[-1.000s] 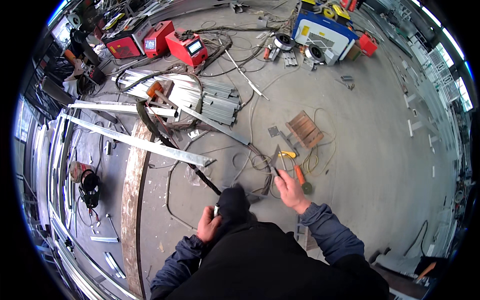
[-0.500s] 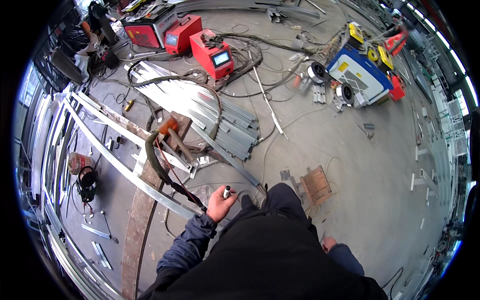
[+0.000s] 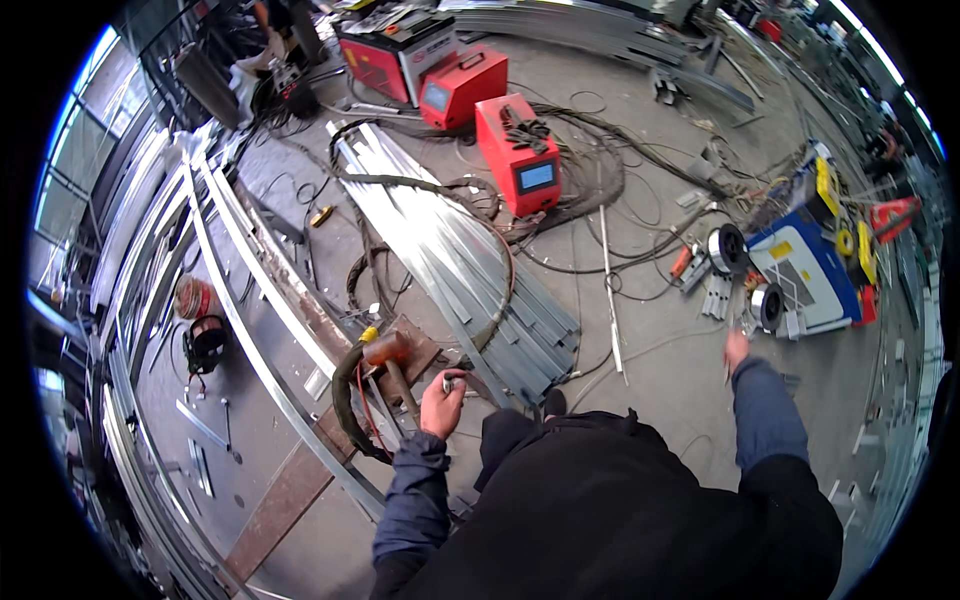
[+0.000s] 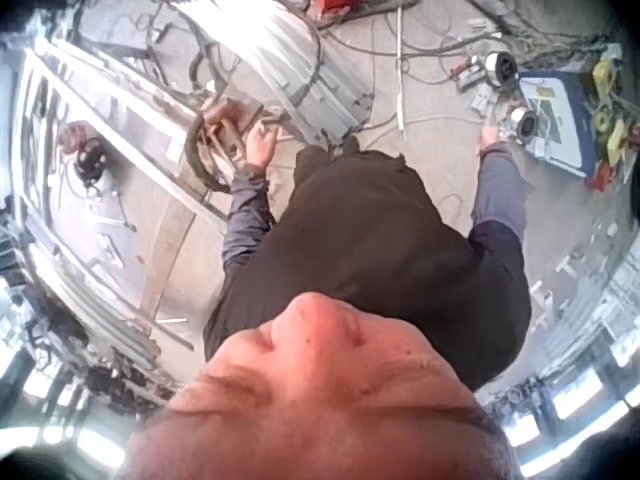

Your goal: The person uses an angle grinder to cut a long metal bar, creating sparks. They then move around the workshop, pick up a grinding disc, and attach it to the grinder. Finally, they use a marker to make a mark on a metal frame.

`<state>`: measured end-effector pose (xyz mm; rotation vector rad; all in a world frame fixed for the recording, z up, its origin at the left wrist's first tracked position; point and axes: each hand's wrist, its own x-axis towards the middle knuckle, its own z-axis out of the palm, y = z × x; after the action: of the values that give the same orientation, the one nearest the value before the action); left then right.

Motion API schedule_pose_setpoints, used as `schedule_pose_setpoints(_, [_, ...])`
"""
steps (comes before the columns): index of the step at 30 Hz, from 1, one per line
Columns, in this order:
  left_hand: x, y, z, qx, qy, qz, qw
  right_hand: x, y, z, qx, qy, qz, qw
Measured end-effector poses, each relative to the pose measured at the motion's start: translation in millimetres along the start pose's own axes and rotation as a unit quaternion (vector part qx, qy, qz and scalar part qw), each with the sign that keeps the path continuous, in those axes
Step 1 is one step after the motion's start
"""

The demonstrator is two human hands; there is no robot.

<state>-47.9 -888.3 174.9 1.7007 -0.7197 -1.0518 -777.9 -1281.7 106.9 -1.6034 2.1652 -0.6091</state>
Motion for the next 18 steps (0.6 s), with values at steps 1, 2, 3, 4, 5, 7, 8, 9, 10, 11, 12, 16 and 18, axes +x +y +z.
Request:
schedule_pose_setpoints(1, [-13.4,1.1,-5.4,-0.014,0.077,-0.044,0.996,19.2,-122.7,77.6,0.196,-0.131,0.030,0.971])
schedule_pose_setpoints(2, [-23.1,1.0,-0.5,-0.038,0.121,-0.080,0.989,47.7,-225.1,97.1,0.241,-0.159,-0.016,0.957])
schedule_pose_setpoints(3, [-29.0,-1.1,6.6,-0.070,0.158,-0.107,0.979,65.7,-321.9,109.5,0.261,-0.198,-0.031,0.944])
schedule_pose_setpoints(4, [-41.3,-14.5,9.1,-0.060,0.167,-0.131,0.975,62.1,-430.6,131.7,0.304,-0.209,0.004,0.929])
schedule_pose_setpoints(5, [-38.1,-23.9,11.6,-0.054,0.163,-0.152,0.973,58.9,-511.2,147.5,0.302,-0.246,-0.022,0.921])
schedule_pose_setpoints(7, [-13.9,16.6,8.4,0.039,0.143,-0.122,0.981,40.2,-626.0,188.2,0.266,-0.289,-0.181,0.901])
schedule_pose_setpoints(8, [4.6,8.3,3.1,-0.013,0.139,-0.171,0.975,22.6,-673.9,214.2,0.258,-0.331,-0.237,0.876])
schedule_pose_setpoints(9, [27.6,13.8,-7.4,0.006,0.143,-0.158,0.977,-3.7,-720.1,237.6,0.239,-0.376,-0.288,0.847])
schedule_pose_setpoints(10, [60.8,28.6,-25.0,0.028,0.137,-0.137,0.981,-9.9,-746.0,263.3,0.203,-0.386,-0.376,0.818])
schedule_pose_setpoints(11, [94.9,40.1,-47.0,0.050,0.138,-0.118,0.982,-17.4,-771.4,292.7,0.170,-0.347,-0.509,0.769])
schedule_pose_setpoints(12, [125.3,43.9,-75.0,0.081,0.148,-0.095,0.981,-27.1,-802.4,309.2,0.099,-0.384,-0.557,0.730])
schedule_pose_setpoints(16, [265.0,30.1,-222.1,0.106,0.182,-0.124,0.970,-5.3,-871.4,399.8,-0.040,-0.513,-0.490,0.704])
schedule_pose_setpoints(18, [324.0,56.9,-277.5,0.072,0.218,-0.161,0.960,31.2,-867.3,440.0,-0.103,-0.538,-0.440,0.712])
